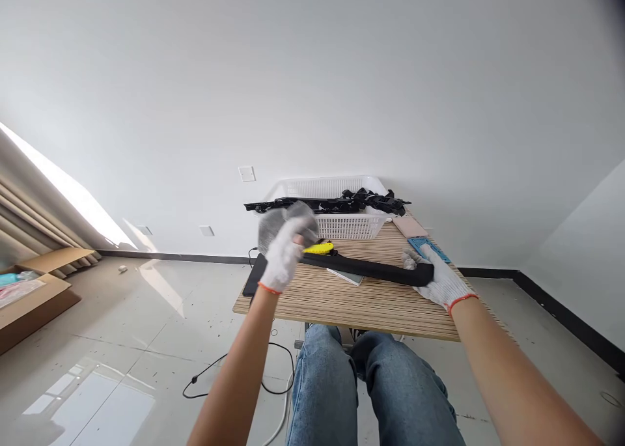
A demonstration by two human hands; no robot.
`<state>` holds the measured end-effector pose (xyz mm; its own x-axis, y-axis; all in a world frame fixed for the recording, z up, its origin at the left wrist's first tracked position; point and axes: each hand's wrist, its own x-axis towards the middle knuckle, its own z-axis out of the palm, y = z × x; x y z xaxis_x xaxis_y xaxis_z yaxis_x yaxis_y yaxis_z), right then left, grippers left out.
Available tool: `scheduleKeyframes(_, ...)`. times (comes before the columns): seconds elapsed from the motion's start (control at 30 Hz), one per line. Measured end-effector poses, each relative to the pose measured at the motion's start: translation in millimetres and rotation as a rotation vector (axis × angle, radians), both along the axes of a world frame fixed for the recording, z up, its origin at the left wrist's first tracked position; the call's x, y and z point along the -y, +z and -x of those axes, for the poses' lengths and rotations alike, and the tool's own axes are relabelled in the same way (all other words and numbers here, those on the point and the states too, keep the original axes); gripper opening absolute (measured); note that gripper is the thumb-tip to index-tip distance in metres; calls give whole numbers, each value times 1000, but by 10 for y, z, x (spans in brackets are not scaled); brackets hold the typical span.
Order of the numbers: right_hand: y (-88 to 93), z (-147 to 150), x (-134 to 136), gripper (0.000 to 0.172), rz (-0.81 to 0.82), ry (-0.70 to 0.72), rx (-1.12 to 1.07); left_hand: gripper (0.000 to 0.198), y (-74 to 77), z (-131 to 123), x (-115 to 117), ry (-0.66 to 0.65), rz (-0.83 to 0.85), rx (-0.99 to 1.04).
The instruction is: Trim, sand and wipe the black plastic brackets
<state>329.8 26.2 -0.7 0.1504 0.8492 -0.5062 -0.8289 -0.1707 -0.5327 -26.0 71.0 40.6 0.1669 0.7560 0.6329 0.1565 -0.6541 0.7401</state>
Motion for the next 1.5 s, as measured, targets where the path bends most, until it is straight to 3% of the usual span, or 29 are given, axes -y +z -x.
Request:
scheduleKeyframes(0.07,10,8,12,23,-16,0,14,46,-279,-281,115,17,36,-182)
scheduleKeyframes(0.17,31,13,28,23,-17,2,19,65,-620,-597,252,178,39,-843)
scheduleKeyframes(0.23,41,12,33,25,1,0,12,76,-721,-708,302,179,-9,-1045)
scheduleKeyframes(0.3,41,8,34,24,9,-9,19,83,-740,-753,327,168,-50,-1110)
scheduleKeyframes(0.6,6,8,12,25,-15,-23,8,81,-701,-846,376,106,-133,-1104)
scheduleKeyframes(1.13,-113,-24,-41,30,-85,-28,13,84,-786,-1741,679,-27,-256,-980)
scheduleKeyframes(1.23,-130,-25,-44,30,-92,-20,8,86,-785,-1786,684,-25,-272,-956)
scheduleKeyframes(1.33,-136,-19,-49,27,-107,-19,-3,76,-792,-1792,661,-1,-286,-942)
scheduleKeyframes(1.5,-124,6,-49,27,-102,-15,-11,59,-825,-1764,550,146,-156,-927)
